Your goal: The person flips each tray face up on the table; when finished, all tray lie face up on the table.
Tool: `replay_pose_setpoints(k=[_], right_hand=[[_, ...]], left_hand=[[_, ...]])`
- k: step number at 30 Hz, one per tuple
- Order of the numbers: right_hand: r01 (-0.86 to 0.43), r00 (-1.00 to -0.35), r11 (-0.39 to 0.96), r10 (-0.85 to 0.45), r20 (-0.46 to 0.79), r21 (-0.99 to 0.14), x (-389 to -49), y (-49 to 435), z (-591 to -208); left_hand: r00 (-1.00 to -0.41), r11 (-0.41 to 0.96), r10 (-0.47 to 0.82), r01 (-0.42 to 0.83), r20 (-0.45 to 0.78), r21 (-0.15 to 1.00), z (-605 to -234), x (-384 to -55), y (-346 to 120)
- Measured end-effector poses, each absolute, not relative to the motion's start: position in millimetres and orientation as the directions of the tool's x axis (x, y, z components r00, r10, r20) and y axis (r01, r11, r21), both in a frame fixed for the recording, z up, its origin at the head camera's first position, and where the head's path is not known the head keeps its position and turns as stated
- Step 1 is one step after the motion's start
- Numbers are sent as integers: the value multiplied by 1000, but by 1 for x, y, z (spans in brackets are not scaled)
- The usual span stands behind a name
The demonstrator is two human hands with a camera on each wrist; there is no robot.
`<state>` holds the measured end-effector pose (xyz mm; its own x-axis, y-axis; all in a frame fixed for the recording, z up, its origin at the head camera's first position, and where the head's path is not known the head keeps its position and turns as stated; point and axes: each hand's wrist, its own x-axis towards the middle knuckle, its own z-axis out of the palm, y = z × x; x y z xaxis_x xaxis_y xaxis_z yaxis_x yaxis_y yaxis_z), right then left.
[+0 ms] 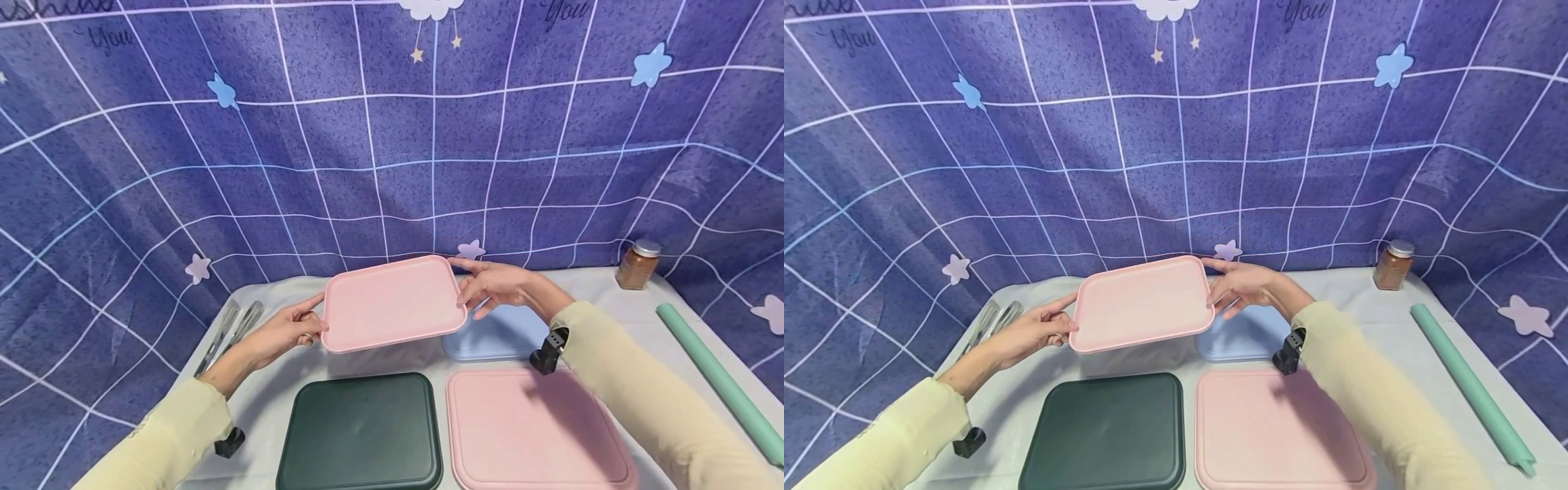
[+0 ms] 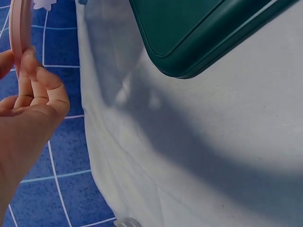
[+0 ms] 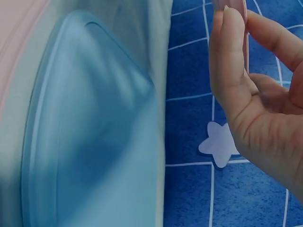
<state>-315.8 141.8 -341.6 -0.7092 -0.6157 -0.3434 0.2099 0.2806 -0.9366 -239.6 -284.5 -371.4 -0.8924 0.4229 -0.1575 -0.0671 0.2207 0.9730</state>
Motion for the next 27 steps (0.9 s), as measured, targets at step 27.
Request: replay_pose_setpoints(k=[27], right_hand=[[193,-757,226,-585,-291,-955,-315,134,-358]], left_hand=[[-930,228,342,-56,-134,972,-377,-240,-291]])
